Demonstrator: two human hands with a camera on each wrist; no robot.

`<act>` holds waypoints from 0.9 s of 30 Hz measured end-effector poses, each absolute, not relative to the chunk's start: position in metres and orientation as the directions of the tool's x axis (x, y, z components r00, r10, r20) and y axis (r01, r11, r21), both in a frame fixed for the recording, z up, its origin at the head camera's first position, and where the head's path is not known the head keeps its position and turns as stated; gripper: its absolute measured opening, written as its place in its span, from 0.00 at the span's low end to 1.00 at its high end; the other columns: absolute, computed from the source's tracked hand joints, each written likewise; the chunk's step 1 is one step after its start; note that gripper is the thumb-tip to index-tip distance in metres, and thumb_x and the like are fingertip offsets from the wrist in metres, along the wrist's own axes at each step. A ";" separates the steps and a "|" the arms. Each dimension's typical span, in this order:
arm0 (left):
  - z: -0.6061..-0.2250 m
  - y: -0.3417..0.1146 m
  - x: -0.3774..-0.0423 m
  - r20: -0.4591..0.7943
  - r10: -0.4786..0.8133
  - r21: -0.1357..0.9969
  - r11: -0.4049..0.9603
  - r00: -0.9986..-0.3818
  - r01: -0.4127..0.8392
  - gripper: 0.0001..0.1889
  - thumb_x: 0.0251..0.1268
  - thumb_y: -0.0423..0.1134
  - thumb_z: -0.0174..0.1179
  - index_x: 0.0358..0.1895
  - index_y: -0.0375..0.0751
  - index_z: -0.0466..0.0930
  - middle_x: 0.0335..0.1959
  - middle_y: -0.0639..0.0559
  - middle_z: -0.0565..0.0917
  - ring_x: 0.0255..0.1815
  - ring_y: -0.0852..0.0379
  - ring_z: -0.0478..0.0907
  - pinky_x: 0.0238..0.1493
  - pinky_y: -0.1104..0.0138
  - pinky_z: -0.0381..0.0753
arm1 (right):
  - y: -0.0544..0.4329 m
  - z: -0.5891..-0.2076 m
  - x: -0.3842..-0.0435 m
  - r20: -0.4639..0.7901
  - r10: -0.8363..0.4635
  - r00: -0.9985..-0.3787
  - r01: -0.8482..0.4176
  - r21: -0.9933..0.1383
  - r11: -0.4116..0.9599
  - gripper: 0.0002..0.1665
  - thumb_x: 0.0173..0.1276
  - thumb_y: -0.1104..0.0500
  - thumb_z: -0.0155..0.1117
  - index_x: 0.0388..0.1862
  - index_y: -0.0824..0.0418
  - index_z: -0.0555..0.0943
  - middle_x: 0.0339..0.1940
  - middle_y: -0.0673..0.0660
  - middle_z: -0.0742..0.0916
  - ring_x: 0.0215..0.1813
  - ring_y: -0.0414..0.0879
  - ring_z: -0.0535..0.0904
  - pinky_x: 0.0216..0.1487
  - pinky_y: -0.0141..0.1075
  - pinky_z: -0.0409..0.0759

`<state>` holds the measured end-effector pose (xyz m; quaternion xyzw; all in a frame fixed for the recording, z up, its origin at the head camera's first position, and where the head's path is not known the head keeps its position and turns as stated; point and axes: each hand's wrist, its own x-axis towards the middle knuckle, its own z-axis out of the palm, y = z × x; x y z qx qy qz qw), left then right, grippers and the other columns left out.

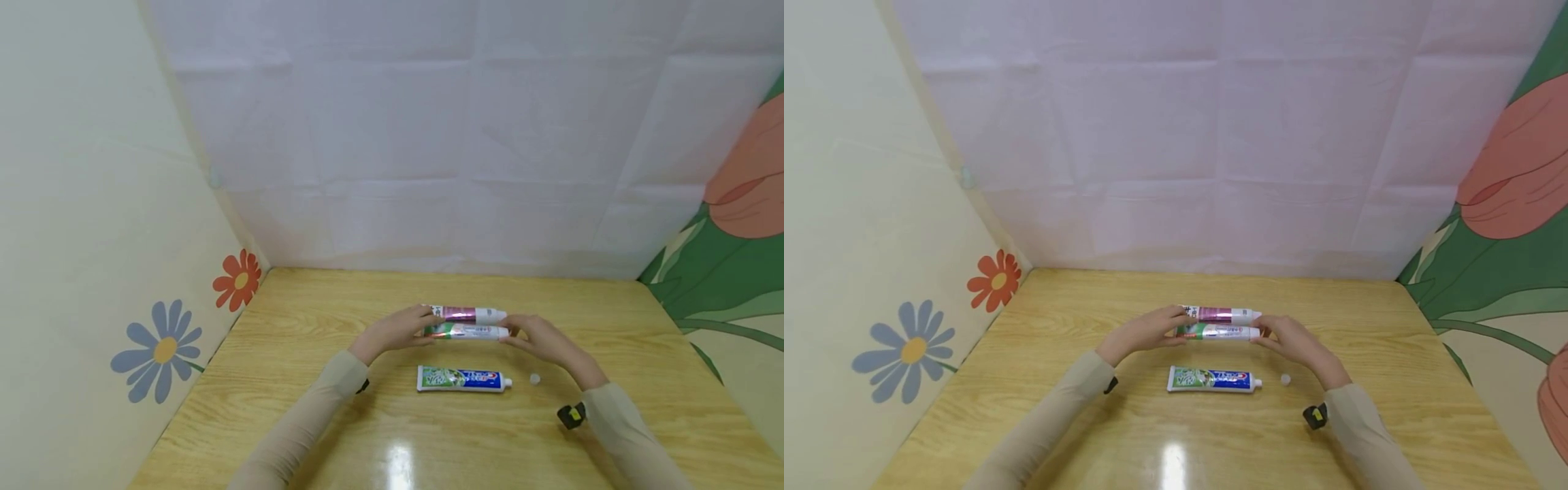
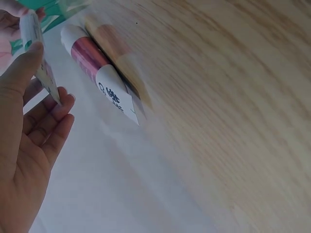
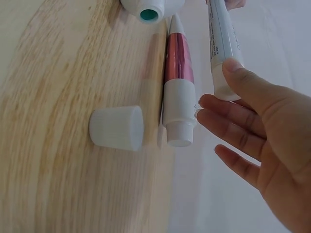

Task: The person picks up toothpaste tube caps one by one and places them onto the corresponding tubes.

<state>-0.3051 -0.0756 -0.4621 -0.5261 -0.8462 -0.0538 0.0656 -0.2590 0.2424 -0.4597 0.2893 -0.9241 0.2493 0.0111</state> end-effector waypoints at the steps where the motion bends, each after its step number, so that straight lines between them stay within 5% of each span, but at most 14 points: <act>1: -0.462 -0.075 -0.305 0.159 0.882 0.030 0.445 -0.444 0.895 0.23 0.65 0.46 0.57 0.61 0.43 0.71 0.41 0.54 0.75 0.38 0.63 0.70 0.40 0.74 0.74 | 0.242 -0.460 -0.259 0.159 -0.529 -0.834 -0.536 -0.462 0.706 0.12 0.64 0.51 0.61 0.44 0.54 0.80 0.35 0.45 0.84 0.36 0.36 0.78 0.41 0.41 0.81; 9: -0.467 -0.072 -0.308 0.067 0.862 0.076 0.497 -0.502 0.865 0.25 0.63 0.50 0.57 0.62 0.46 0.71 0.41 0.55 0.75 0.40 0.63 0.70 0.43 0.74 0.74 | 0.243 -0.467 -0.261 0.129 -0.532 -0.837 -0.522 -0.480 0.705 0.09 0.64 0.54 0.62 0.43 0.52 0.80 0.35 0.45 0.83 0.37 0.37 0.78 0.42 0.41 0.81; 27: -0.470 -0.067 -0.302 -0.010 0.857 0.097 0.514 -0.515 0.852 0.27 0.62 0.52 0.57 0.63 0.47 0.70 0.41 0.55 0.74 0.37 0.65 0.70 0.40 0.79 0.74 | 0.246 -0.472 -0.262 0.050 -0.546 -0.836 -0.501 -0.474 0.724 0.12 0.65 0.53 0.61 0.45 0.54 0.79 0.36 0.45 0.83 0.37 0.38 0.77 0.40 0.35 0.79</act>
